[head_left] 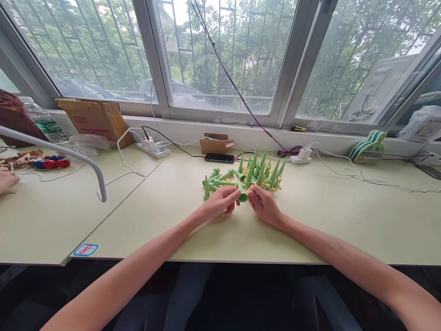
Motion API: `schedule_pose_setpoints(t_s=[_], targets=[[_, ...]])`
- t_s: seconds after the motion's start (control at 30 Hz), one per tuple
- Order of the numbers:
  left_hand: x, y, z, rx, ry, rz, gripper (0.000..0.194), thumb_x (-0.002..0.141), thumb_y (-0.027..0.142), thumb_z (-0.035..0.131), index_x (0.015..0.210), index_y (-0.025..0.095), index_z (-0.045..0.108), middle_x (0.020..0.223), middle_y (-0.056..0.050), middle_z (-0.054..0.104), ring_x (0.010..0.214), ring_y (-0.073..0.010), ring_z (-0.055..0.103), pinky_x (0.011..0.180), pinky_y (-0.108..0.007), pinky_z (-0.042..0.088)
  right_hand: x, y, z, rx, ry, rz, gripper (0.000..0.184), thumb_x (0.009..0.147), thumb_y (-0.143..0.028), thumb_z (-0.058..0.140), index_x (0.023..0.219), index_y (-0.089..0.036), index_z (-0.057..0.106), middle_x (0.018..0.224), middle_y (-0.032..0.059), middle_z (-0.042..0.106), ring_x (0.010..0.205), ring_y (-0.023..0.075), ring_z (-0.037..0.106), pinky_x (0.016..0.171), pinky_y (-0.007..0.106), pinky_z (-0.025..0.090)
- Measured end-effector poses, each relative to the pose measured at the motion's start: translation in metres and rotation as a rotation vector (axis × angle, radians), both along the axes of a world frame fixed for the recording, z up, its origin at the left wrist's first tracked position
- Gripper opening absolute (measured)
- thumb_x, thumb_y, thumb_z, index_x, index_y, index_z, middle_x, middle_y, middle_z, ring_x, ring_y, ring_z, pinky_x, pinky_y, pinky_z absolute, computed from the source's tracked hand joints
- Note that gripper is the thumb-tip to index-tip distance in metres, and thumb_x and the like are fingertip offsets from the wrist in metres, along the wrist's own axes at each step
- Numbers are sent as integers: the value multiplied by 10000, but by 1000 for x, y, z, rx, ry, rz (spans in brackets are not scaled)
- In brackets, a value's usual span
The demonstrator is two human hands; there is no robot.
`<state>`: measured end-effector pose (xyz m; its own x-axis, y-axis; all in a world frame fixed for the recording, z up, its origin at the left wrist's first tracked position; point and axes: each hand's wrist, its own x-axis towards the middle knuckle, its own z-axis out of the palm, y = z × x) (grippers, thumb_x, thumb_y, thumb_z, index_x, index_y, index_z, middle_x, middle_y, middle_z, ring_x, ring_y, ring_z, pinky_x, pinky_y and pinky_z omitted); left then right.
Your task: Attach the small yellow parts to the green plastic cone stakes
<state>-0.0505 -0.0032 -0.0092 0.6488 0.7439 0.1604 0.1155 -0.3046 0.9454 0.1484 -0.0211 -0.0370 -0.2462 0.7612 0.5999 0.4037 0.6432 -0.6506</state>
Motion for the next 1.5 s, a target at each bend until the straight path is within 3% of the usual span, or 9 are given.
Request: schedule_pose_setpoints(t_s=[0.17, 0.37, 0.47, 0.87, 1.0, 1.13, 1.37, 1.5], targets=[[-3, -3, 2, 66, 70, -16, 422, 908, 555, 480, 822, 148, 548, 508, 54, 441, 415, -67, 424, 436, -202, 329, 1, 0, -1, -12, -12, 0, 304, 994, -378, 383, 748, -209, 439, 560, -38, 452, 520, 111, 407, 546, 245, 344], [-1, -4, -4, 453, 138, 112, 287, 872, 440, 578, 846, 155, 600, 792, -10, 533, 589, -78, 489, 517, -209, 427, 2, 1, -1, -28, -45, 7, 356, 998, -404, 356, 694, -219, 359, 545, -43, 423, 507, 108, 361, 535, 252, 321], [0, -3, -8, 618, 178, 161, 218, 868, 375, 607, 848, 158, 609, 858, -22, 542, 584, -67, 478, 560, -222, 453, 2, 0, -1, -58, -47, 14, 368, 1001, -411, 339, 686, -221, 344, 539, -42, 416, 505, 110, 348, 524, 254, 311], [-1, 3, -20, 946, 182, 244, 188, 900, 286, 577, 1068, 208, 606, 963, -30, 563, 546, -46, 434, 559, -207, 411, -2, 0, 1, -155, 6, 50, 417, 985, -468, 376, 659, -209, 396, 543, -31, 423, 506, 108, 372, 504, 247, 320], [4, 0, -15, 826, 195, 277, 190, 904, 283, 548, 1080, 212, 541, 963, -26, 534, 558, -50, 439, 566, -206, 417, -3, 0, -1, -147, 38, 42, 403, 979, -483, 393, 687, -207, 421, 539, -37, 419, 503, 107, 371, 505, 242, 333], [6, 0, -9, 608, 121, 320, 397, 812, 387, 663, 1110, 217, 463, 980, -14, 522, 554, -47, 456, 542, -207, 423, -2, 2, -2, -135, 66, -6, 399, 973, -509, 397, 709, -210, 413, 548, -41, 417, 502, 106, 375, 497, 237, 334], [1, 0, -1, 121, 7, 113, 505, 854, 543, 571, 1200, 202, 435, 798, 10, 559, 509, -67, 490, 471, -197, 390, 1, 3, -2, -99, 55, -62, 376, 982, -490, 386, 737, -207, 427, 554, -43, 417, 510, 105, 379, 502, 229, 329], [3, -2, 4, -70, -103, 36, 646, 835, 649, 527, 1263, 179, 414, 803, -21, 585, 482, -79, 501, 416, -207, 382, 1, 3, -2, -78, 50, -75, 368, 988, -474, 378, 742, -206, 431, 567, -42, 422, 518, 104, 379, 515, 229, 327]])
